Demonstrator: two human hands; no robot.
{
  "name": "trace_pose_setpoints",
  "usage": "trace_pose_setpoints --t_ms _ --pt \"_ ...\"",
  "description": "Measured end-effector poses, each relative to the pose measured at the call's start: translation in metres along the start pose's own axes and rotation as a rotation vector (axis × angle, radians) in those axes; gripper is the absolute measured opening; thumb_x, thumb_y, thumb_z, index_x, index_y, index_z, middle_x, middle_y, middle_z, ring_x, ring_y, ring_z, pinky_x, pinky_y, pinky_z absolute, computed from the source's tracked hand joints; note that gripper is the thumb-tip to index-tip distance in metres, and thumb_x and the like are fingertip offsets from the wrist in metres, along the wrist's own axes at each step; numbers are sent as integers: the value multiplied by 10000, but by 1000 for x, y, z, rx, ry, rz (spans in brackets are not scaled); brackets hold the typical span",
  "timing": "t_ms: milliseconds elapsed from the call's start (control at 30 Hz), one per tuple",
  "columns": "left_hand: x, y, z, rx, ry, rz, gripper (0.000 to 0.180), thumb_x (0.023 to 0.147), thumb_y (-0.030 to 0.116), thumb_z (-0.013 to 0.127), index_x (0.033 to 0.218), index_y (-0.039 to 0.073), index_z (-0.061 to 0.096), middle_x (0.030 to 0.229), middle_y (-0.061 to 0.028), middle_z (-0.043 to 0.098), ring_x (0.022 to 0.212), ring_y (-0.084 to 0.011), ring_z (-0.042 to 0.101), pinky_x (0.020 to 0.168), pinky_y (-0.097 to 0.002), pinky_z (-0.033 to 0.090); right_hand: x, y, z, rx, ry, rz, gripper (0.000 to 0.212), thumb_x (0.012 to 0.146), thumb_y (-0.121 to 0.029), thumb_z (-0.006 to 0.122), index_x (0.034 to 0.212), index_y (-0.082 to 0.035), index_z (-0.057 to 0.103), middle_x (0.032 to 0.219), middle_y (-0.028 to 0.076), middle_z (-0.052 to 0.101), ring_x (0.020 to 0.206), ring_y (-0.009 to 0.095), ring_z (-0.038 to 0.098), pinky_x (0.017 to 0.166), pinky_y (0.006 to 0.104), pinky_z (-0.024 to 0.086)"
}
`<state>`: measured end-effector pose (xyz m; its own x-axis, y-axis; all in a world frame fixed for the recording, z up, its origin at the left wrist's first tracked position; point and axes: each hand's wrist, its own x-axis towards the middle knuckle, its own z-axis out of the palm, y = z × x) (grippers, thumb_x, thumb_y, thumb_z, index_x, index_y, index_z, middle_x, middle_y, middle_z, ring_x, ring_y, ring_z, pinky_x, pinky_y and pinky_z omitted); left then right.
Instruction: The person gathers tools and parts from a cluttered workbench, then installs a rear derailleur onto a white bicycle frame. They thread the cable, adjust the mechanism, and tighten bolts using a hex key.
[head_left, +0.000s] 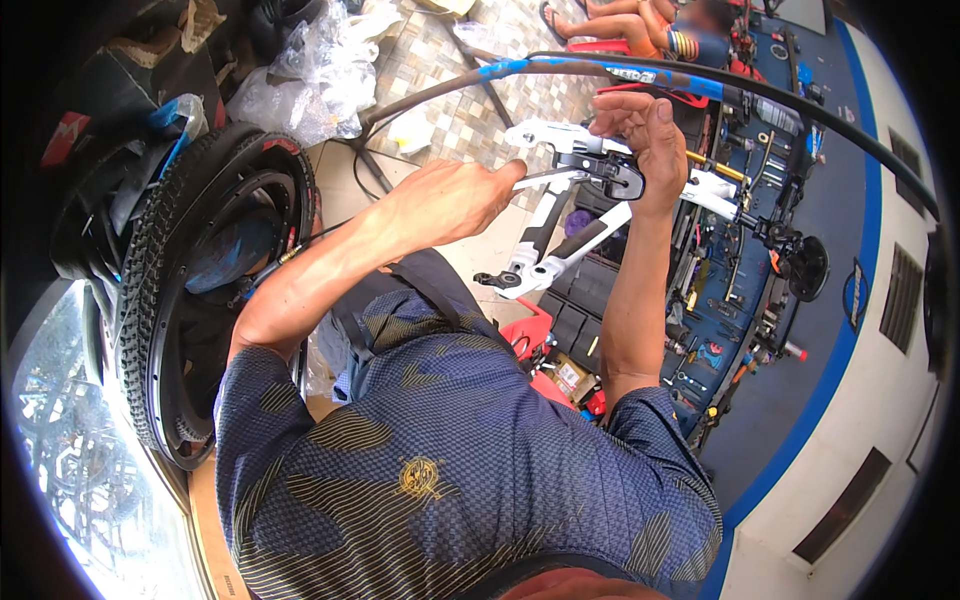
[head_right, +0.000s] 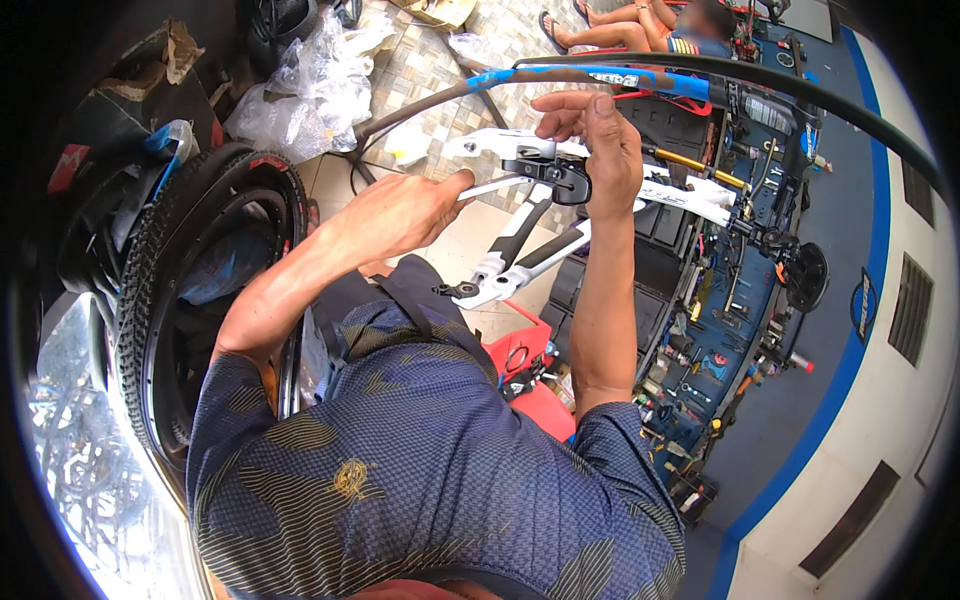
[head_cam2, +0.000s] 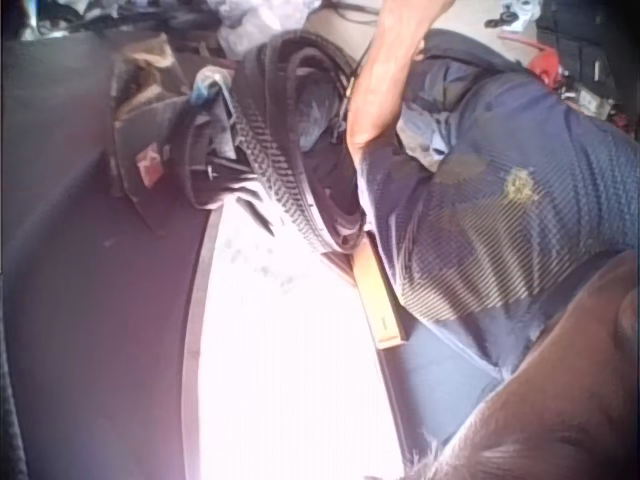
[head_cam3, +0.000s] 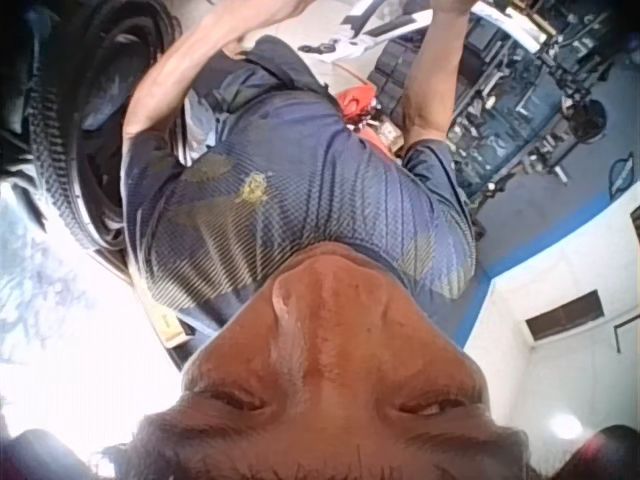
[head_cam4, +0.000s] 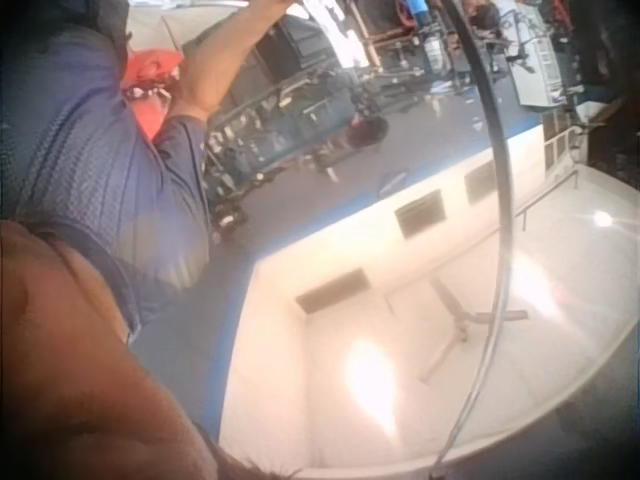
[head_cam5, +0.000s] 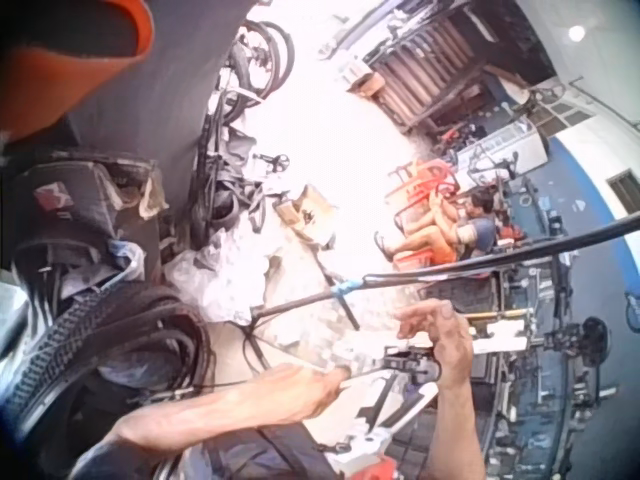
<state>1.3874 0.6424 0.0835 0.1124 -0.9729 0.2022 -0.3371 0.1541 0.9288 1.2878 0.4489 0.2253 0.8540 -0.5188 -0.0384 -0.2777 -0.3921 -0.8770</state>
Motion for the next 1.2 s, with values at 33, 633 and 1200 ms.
trace_pose_setpoints --t_ms 33,633,1200 --pt "0 -1 0 11 -3 4 183 985 137 545 1104 -2 528 621 -241 621 631 -480 657 577 -589 499 0 0 -1 11 0 2 645 1131 -472 380 1088 68 730 903 126 726 832 152 650 782 294 460" --pt "-5 14 19 -174 1 -102 241 1072 229 525 1134 -2 502 716 -273 648 726 -515 650 647 -600 489 1 -6 0 -66 -5 40 580 1103 -431 441 1107 77 720 865 116 700 816 153 649 761 284 465" --pt "-22 -14 21 -87 79 -136 231 1046 287 571 1124 73 536 721 -221 657 743 -483 654 638 -600 465 -4 -2 -1 -36 8 34 519 1084 -380 472 1116 84 702 872 116 686 816 160 646 775 296 487"
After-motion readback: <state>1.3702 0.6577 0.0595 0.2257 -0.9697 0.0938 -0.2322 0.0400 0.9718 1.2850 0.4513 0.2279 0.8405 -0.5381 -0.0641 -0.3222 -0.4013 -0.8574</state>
